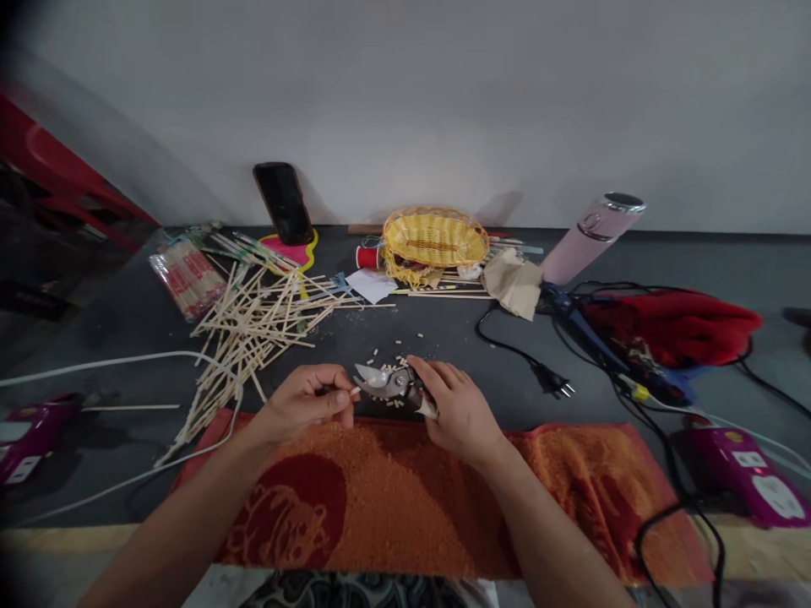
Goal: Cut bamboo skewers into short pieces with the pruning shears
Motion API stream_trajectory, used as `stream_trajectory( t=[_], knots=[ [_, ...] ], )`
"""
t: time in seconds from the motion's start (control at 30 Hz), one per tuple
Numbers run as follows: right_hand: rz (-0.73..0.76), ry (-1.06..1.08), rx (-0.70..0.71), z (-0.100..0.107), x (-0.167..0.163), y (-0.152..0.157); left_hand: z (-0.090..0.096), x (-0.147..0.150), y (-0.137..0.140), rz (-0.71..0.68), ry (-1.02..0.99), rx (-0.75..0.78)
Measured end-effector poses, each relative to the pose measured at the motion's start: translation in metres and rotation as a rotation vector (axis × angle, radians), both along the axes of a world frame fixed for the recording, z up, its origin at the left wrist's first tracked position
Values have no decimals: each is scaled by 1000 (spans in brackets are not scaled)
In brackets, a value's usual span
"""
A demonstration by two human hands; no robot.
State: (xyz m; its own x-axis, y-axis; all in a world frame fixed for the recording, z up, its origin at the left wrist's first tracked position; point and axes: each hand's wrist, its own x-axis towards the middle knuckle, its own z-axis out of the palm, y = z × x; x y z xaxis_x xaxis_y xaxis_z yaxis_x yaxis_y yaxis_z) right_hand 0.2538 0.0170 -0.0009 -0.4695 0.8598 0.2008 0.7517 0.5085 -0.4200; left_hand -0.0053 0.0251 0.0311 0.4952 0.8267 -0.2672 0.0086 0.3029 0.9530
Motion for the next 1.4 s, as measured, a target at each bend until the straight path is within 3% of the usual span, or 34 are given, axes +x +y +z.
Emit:
stream_trajectory(
  t=[0.17,0.33,0.47,0.7,0.77,1.13,1.27,1.4],
  knots=[
    [17,-3,44,-1,-1,-2,-1,-3,1,-85,-95,-231],
    [-5,-38,37,2,-2,-6,2,-5,1,-81,-105,-221],
    [-44,-37,22,2,-2,-5,0,0,2,-16,-53,-87],
    [-77,-29,-21,-1,-1,0,-3,10,-4,248,283,284],
    [-53,-25,-14,-2,0,0,-3,9,-5,227,260,255],
    [22,-3,4,0,1,-2,-1,-3,2,-44,-116,-208],
    [-3,-55,10,2,1,-5,3,-3,2,-35,-103,-216],
    [-52,-71,2,2,0,-6,0,2,1,47,-16,-63]
  ],
)
